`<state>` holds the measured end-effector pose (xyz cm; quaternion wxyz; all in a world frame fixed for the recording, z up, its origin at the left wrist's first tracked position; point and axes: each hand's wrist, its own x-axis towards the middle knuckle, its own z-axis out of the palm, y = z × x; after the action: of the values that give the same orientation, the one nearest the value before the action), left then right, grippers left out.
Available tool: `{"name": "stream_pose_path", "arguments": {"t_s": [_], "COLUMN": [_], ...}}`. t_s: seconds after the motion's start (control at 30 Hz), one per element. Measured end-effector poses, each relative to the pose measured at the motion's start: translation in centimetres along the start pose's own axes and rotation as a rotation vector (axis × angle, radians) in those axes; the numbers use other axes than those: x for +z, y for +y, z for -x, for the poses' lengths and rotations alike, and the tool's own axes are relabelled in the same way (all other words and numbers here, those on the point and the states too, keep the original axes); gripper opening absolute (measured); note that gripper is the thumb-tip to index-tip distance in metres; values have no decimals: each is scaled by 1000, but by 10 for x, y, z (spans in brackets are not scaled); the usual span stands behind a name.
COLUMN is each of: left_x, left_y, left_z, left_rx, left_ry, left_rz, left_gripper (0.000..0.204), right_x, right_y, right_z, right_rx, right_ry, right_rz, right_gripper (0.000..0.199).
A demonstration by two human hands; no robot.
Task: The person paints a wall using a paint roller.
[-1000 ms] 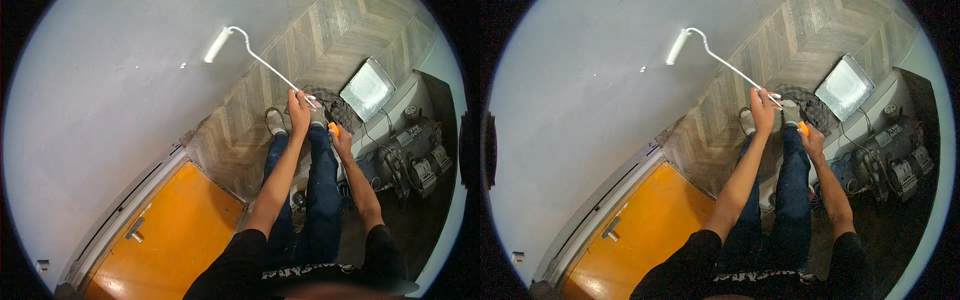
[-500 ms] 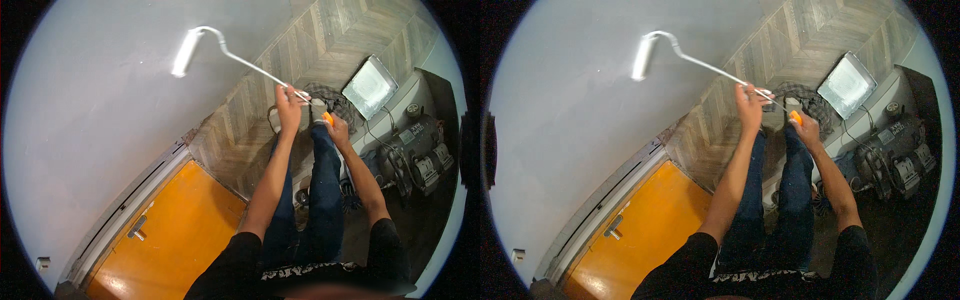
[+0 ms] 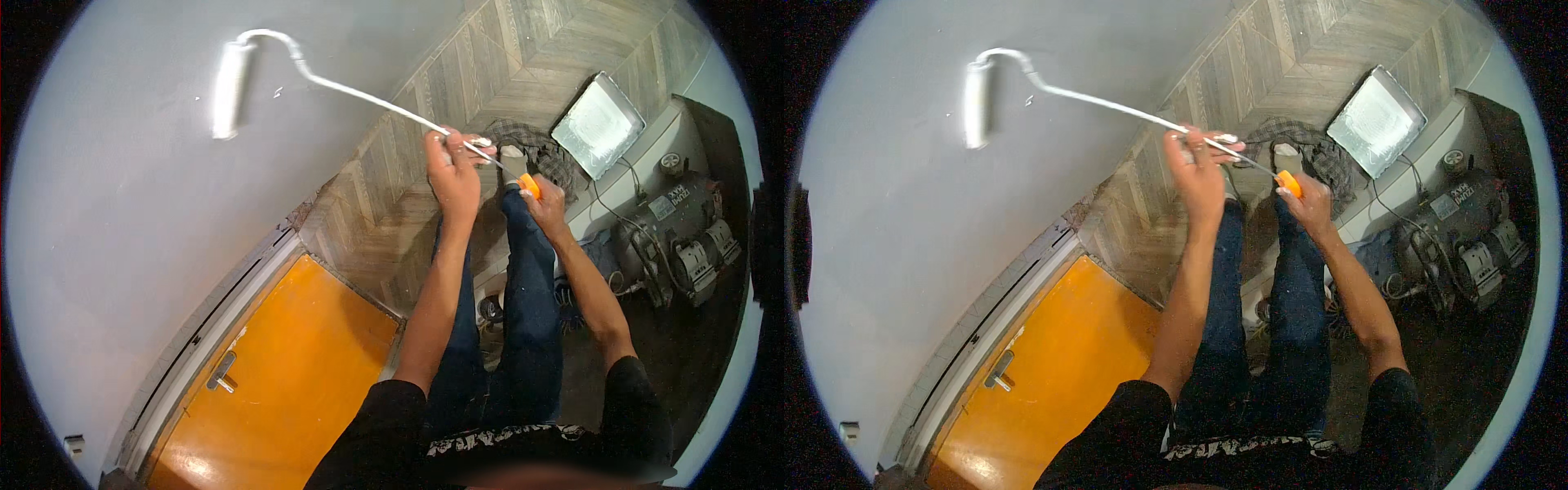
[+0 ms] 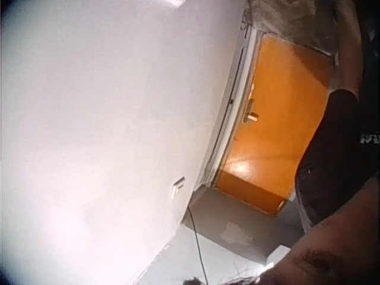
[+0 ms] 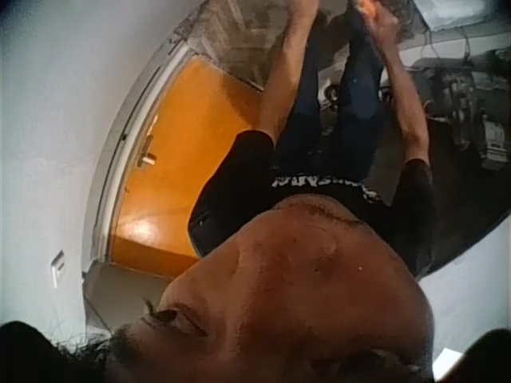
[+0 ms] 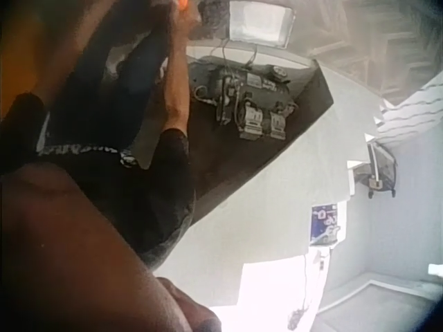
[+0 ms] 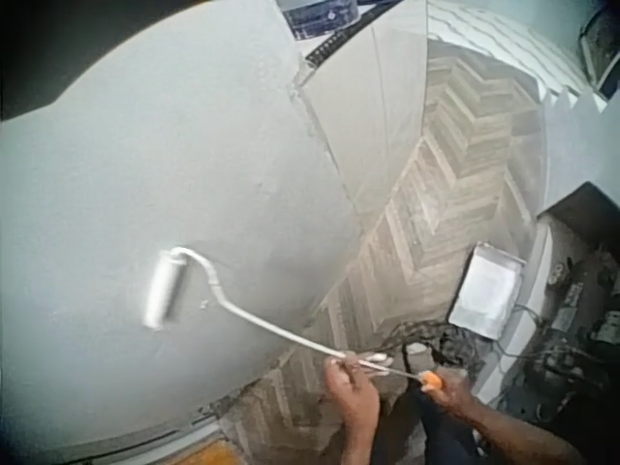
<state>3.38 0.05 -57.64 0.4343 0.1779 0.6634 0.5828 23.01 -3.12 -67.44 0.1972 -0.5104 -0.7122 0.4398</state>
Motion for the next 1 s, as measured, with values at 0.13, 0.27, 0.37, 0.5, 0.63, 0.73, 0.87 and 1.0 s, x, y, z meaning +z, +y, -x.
{"name": "stream_pose_path", "arguments": {"t_s": [0.13, 0.27, 0.37, 0.5, 0.63, 0.73, 0.87, 1.0], "left_x": [-5, -20, -25, -55, -89, -89, -92, -99], "left_y": [10, -57, -76, -28, 70, 105, 113, 115], "left_z": [-1, -18, -22, -27, -55, -77, -97, -108], "left_rx": [30, -60, -130, -110, 60, 73, 9, 2], "left_ry": [5, -56, -128, 105, 358, 468, 571, 581], "left_rz": [8, -90, -250, -249, 82, 162, 262, 324], "left_gripper": [21, 24, 25, 25, 32, 30, 27, 30], "right_x": [2, 13, 10, -16, -22, -17, -16, -20], "right_y": [-4, 20, 62, 84, 92, 90, 73, 76], "right_z": [-5, 10, 41, 83, 97, 104, 100, 97], "right_rx": [-26, 78, 213, 328, 352, 391, 461, 400], "right_ry": [-18, -41, -34, 11, 63, 67, 94, 72], "right_rz": [-13, 8, 28, 62, 77, 79, 88, 140], "right_gripper": [27, 26, 25, 22, 23, 26, 26, 26]}}
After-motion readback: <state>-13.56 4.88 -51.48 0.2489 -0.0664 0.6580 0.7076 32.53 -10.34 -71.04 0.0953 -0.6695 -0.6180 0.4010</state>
